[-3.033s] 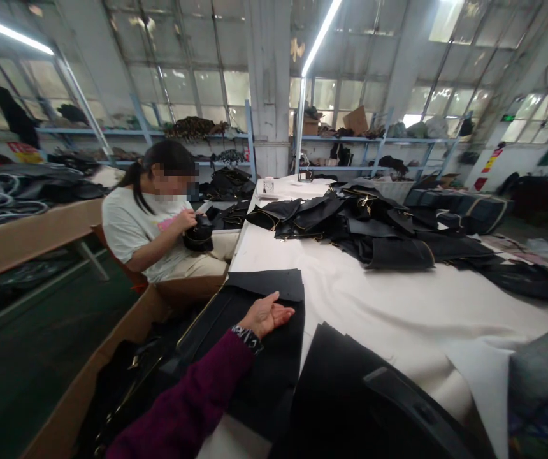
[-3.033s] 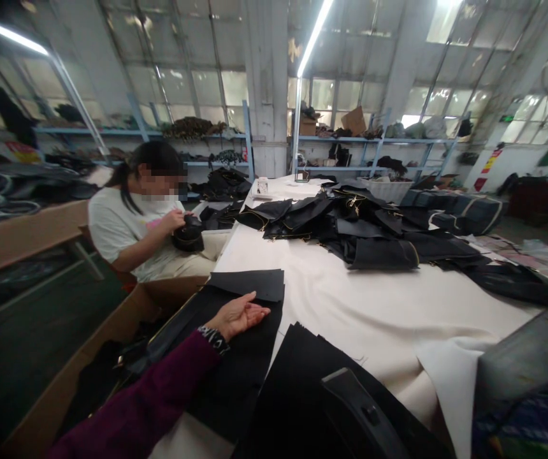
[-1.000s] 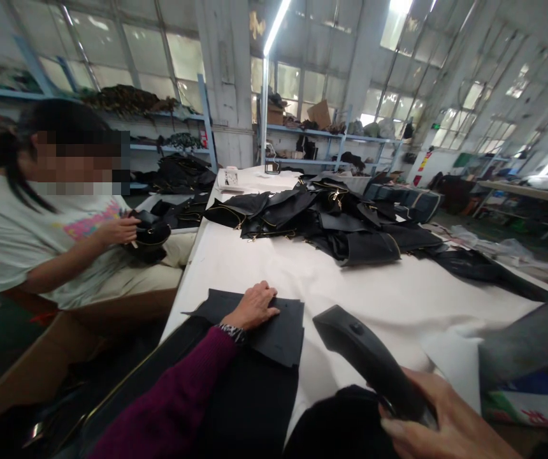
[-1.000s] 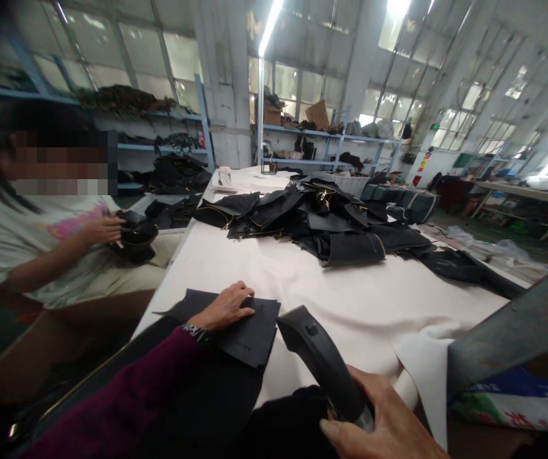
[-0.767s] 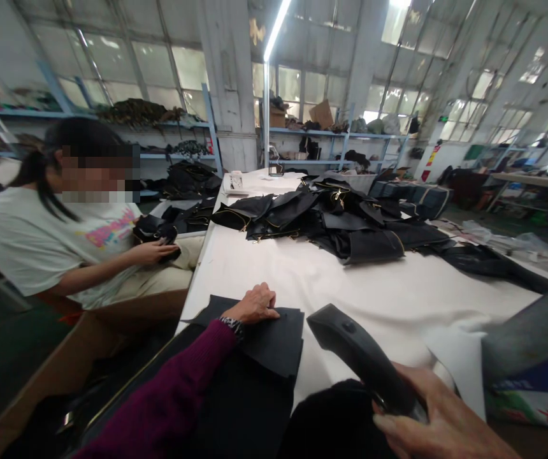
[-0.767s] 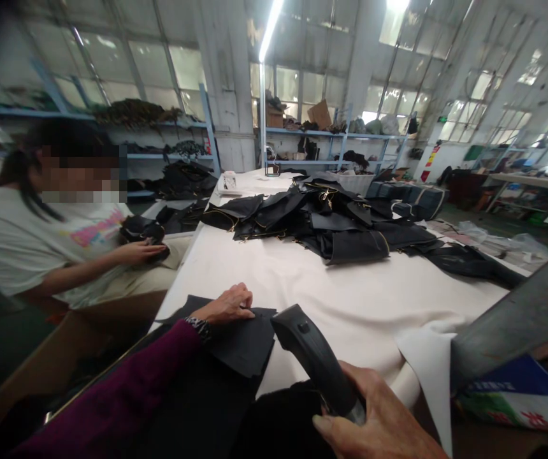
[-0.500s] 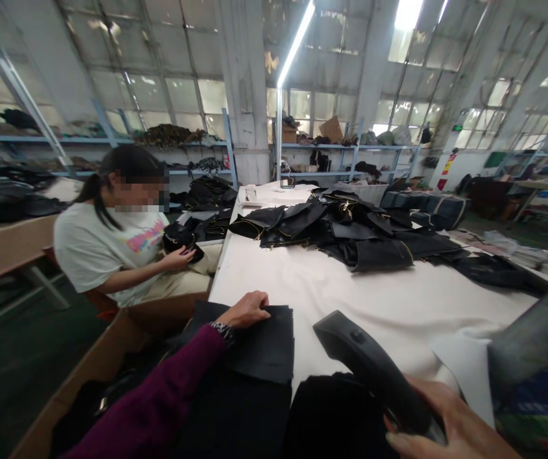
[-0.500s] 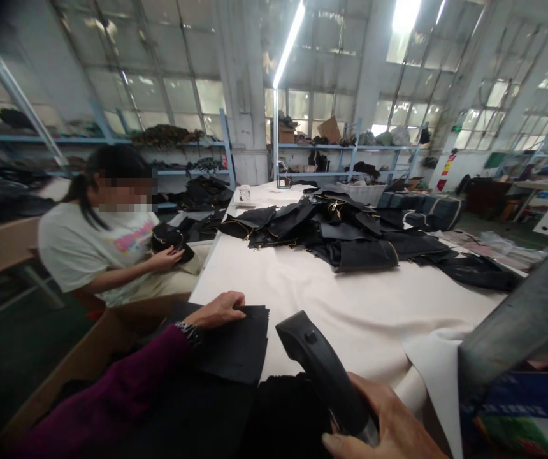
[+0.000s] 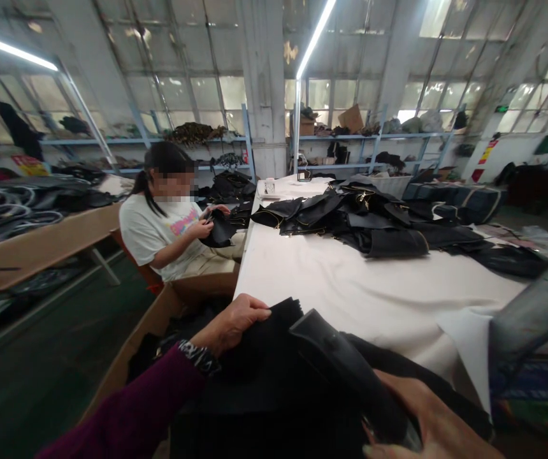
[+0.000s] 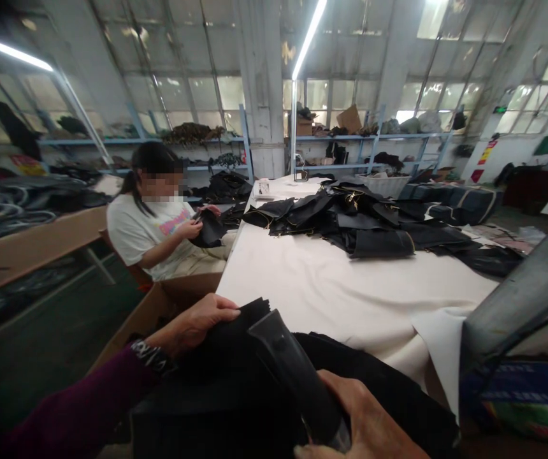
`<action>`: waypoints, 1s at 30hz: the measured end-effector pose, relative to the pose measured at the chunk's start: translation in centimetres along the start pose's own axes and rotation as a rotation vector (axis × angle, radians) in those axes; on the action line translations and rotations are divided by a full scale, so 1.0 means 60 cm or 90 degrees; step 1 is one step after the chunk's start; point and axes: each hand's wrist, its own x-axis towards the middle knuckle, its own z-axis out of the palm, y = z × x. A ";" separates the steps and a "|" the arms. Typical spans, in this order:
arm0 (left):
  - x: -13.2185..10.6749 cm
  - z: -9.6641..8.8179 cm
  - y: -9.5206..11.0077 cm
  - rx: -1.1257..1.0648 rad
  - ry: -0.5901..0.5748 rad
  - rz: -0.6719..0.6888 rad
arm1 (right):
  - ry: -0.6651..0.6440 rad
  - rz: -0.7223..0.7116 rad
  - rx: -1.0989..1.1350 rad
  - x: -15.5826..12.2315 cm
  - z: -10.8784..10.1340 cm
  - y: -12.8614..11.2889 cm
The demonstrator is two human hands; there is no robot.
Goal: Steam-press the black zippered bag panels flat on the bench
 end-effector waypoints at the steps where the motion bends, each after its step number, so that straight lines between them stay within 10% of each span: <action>1: -0.008 0.004 -0.002 -0.016 -0.006 -0.008 | -0.010 -0.004 -0.016 -0.003 0.004 -0.004; 13: -0.088 0.036 -0.013 -0.218 -0.225 -0.013 | 0.015 0.008 0.047 -0.027 0.031 0.027; 24: -0.096 0.011 -0.065 -0.282 -0.125 -0.044 | 0.107 0.004 -0.030 -0.081 -0.011 0.018; 30: -0.113 0.036 -0.058 -0.295 -0.098 -0.042 | -0.031 -0.018 0.038 -0.090 0.035 0.005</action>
